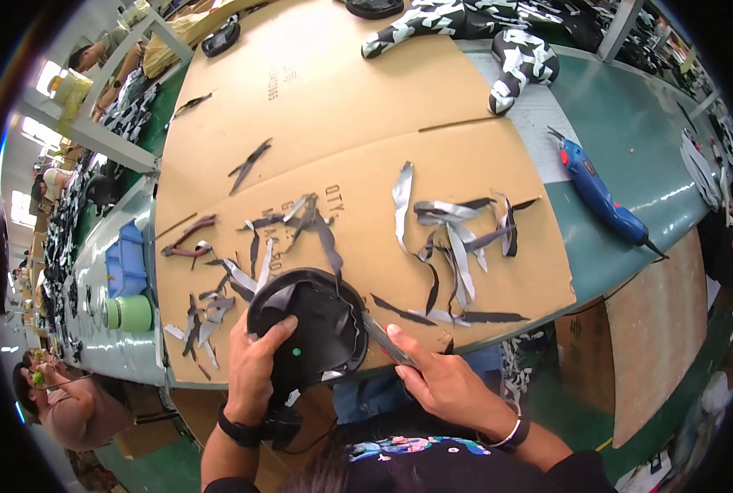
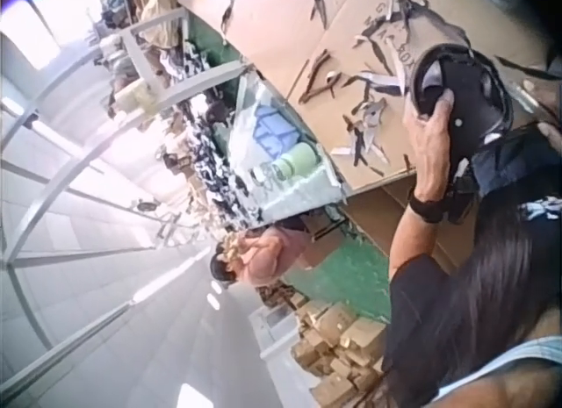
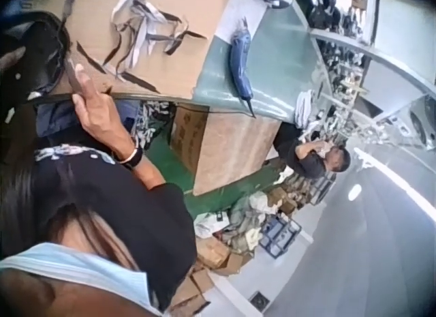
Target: The person picks up a bicycle seat, trims the excess fabric from its underside using a utility knife, and places the finished seat onto a pile with others.
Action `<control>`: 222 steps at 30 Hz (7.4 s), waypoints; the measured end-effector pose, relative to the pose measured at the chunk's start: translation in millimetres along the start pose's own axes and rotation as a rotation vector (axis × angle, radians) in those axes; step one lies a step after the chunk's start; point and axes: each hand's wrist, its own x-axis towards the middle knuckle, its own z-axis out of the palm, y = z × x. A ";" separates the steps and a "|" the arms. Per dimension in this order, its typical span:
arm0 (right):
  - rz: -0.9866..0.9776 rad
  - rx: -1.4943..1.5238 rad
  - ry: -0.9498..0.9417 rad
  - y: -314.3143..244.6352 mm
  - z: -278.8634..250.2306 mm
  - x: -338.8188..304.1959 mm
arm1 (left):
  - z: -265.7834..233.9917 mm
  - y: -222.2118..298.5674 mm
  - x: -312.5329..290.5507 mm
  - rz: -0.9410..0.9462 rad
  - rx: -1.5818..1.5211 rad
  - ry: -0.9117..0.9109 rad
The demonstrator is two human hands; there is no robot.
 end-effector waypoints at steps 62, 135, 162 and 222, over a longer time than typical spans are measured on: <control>-0.166 0.355 0.758 31.1 -45.8 35.4 | -41.4 103.9 147.6 0.030 0.040 -0.374; 0.195 0.749 0.059 -11.2 -56.7 73.1 | 72.6 5.1 14.2 0.716 0.937 0.113; 0.097 -0.215 0.140 -18.6 -45.7 -17.6 | 26.1 11.6 49.1 0.379 0.490 -0.077; 0.180 0.391 0.830 17.7 -82.6 40.9 | -44.0 158.1 379.2 0.304 -0.406 -0.042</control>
